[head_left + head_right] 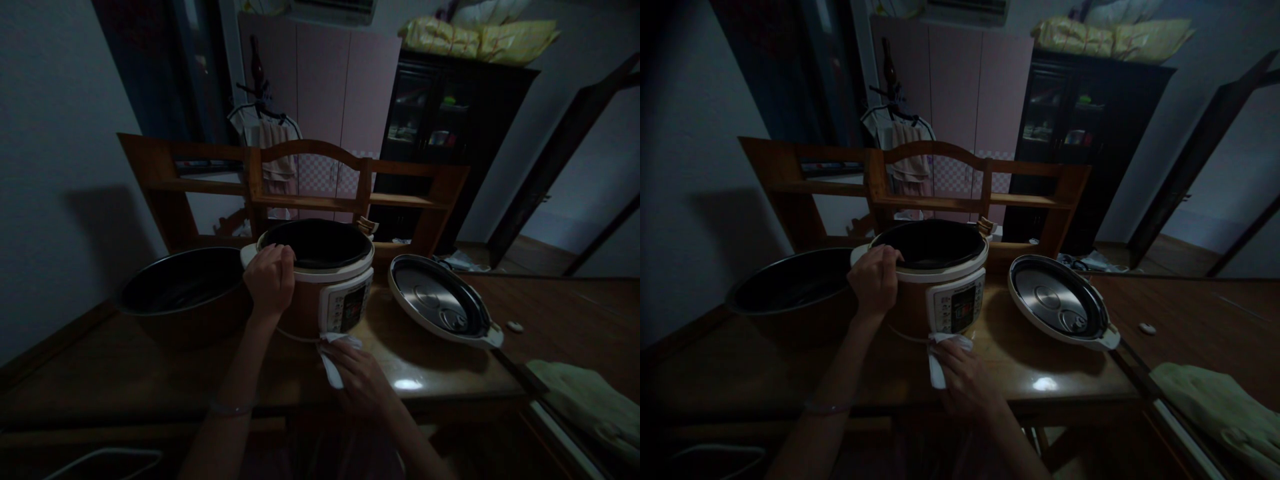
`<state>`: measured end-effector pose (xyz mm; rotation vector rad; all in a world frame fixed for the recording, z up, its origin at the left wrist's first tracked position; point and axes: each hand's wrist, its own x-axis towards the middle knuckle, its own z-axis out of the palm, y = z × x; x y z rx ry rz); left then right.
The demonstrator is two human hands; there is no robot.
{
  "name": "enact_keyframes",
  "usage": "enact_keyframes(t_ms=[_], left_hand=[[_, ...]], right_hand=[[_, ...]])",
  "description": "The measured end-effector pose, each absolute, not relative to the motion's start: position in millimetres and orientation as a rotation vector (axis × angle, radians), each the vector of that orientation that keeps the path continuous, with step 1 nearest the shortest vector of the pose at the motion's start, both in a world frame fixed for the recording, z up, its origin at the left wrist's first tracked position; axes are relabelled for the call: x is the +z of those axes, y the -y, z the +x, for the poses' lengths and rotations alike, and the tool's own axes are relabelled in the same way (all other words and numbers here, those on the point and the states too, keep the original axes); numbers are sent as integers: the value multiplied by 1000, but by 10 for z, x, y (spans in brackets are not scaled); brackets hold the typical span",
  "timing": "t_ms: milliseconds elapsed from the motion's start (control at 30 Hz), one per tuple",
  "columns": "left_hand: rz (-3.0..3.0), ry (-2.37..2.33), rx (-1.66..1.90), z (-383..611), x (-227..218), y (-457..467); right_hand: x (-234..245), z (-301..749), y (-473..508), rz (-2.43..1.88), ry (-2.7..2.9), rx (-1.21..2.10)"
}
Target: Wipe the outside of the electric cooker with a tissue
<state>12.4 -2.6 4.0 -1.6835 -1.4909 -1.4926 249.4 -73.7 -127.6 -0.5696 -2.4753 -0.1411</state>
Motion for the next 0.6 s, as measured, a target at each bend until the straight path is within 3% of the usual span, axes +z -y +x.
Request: enact_keyframes(t_ms=[333,600], left_hand=[[-1668,1489,-1475,124,24,14],[-1631,1473,-1476,133,7,-19]], right_hand=[[-1350,2897,783,-621,2252,-31],[-1091,3015,608,-1040,1235,376]])
